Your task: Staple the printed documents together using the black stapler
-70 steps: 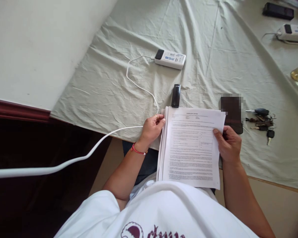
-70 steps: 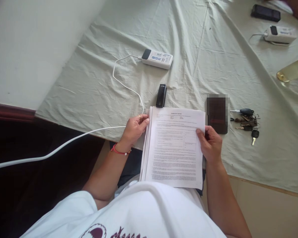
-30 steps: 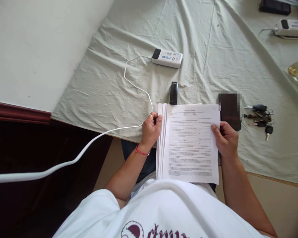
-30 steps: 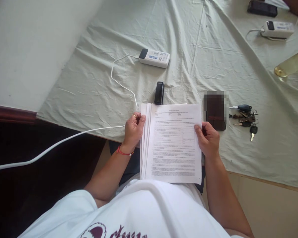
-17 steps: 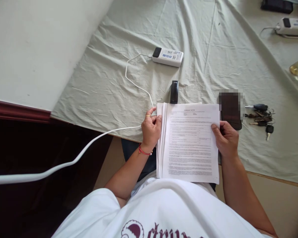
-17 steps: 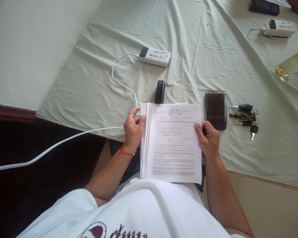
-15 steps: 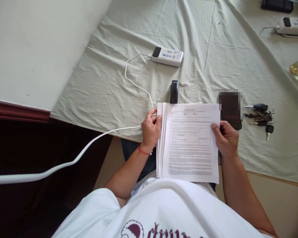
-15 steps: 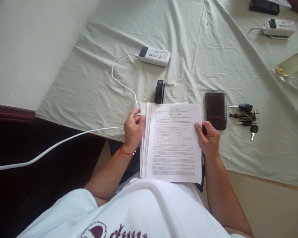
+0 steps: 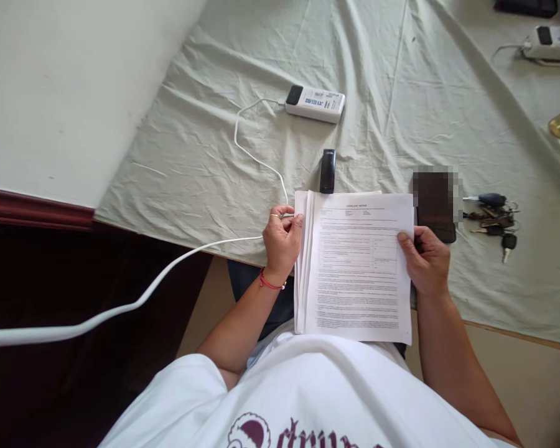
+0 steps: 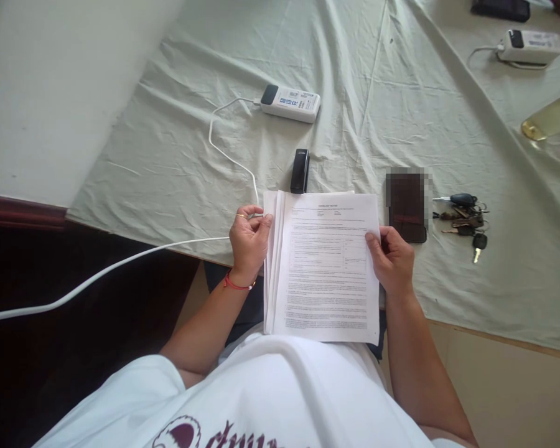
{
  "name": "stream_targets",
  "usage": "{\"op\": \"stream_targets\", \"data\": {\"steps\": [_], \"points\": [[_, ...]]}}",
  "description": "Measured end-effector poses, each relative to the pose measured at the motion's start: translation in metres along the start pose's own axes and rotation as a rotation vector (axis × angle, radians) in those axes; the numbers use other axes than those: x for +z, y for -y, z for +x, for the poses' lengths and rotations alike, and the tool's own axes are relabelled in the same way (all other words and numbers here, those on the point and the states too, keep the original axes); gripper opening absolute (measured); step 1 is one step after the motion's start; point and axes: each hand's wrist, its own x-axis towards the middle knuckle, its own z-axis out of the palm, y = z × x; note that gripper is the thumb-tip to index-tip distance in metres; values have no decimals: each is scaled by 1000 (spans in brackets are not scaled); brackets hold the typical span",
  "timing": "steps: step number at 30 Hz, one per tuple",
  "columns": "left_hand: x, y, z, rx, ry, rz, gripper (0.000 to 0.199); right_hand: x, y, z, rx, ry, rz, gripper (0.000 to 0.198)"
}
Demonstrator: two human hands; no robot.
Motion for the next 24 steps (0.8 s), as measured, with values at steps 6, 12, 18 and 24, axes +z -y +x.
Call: {"op": "stream_targets", "data": {"steps": [6, 12, 18, 24], "points": [[2, 2, 3, -15, 25, 80, 16, 4, -6, 1, -34, -47, -19, 25], [2, 3, 3, -10, 26, 56, 16, 8, -8, 3, -80, -167, -239, 30], [2, 6, 3, -15, 47, 12, 17, 7, -2, 3, -73, -53, -274, 31], [3, 7, 3, -20, 36, 15, 22, 2, -1, 2, -34, 58, -132, 33]]}}
